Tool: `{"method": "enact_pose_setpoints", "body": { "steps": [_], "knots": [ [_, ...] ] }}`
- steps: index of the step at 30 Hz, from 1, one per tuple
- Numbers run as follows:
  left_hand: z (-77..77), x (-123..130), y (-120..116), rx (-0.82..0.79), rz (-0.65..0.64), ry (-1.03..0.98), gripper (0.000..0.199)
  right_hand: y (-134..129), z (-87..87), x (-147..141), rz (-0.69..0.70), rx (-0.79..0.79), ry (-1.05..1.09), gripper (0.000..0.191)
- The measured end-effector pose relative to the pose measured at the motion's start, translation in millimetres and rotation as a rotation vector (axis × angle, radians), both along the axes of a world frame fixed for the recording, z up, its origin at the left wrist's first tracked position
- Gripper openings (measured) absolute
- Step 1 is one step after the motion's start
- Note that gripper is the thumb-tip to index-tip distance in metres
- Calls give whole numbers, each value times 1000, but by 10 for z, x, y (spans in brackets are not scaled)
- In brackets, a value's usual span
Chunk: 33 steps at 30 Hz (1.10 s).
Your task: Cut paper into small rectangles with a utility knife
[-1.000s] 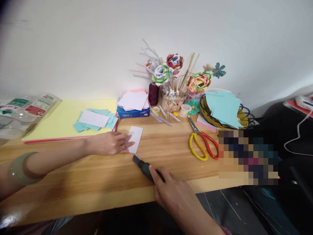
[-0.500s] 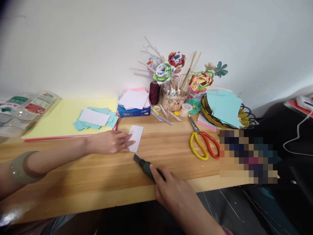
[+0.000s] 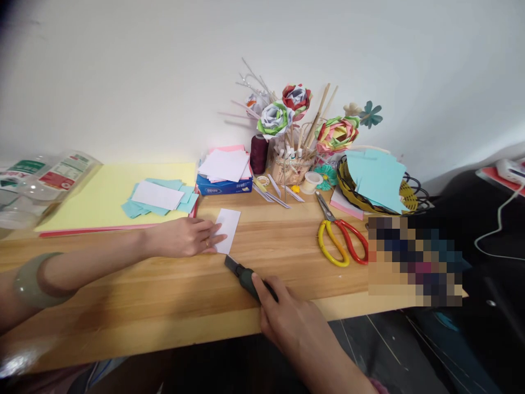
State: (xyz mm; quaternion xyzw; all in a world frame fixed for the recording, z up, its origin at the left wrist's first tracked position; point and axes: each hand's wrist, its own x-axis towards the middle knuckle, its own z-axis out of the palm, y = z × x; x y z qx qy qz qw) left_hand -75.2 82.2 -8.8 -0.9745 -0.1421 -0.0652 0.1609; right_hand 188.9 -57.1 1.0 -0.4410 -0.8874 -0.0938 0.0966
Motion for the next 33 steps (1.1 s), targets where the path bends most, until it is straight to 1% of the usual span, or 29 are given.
{"method": "enact_pose_setpoints", "body": {
  "steps": [3, 7, 12, 15, 18, 21, 24, 26, 29, 33],
  "knots": [
    [10, 5, 6, 40, -97, 31, 30, -4, 11, 3, -3, 3, 3, 46],
    [21, 15, 9, 102, -111, 54, 32, -15, 24, -13, -5, -13, 14, 47],
    [33, 21, -25, 168, -107, 26, 35, -41, -24, -46, -45, 36, -16, 47],
    [42, 47, -42, 197, -49, -71, 33, -53, -72, -22, -69, 67, -54, 45],
    [46, 110, -46, 191, 57, -168, 30, -58, -97, 18, -73, 43, -78, 45],
    [20, 177, -62, 89, 227, -201, 29, -63, -90, 38, -87, 16, -65, 45],
    [-67, 200, -105, -26, 372, -160, 38, -63, -80, 36, -108, 11, -43, 44],
    [-155, 191, -138, -65, 401, -132, 43, -52, -84, 31, -107, -5, -37, 44],
    [-272, 173, -171, -79, 417, -151, 44, -17, -95, 19, -93, -43, -40, 45],
    [-325, 169, -183, -93, 418, -166, 45, 42, -84, -1, -94, -53, -23, 44]
  ]
}}
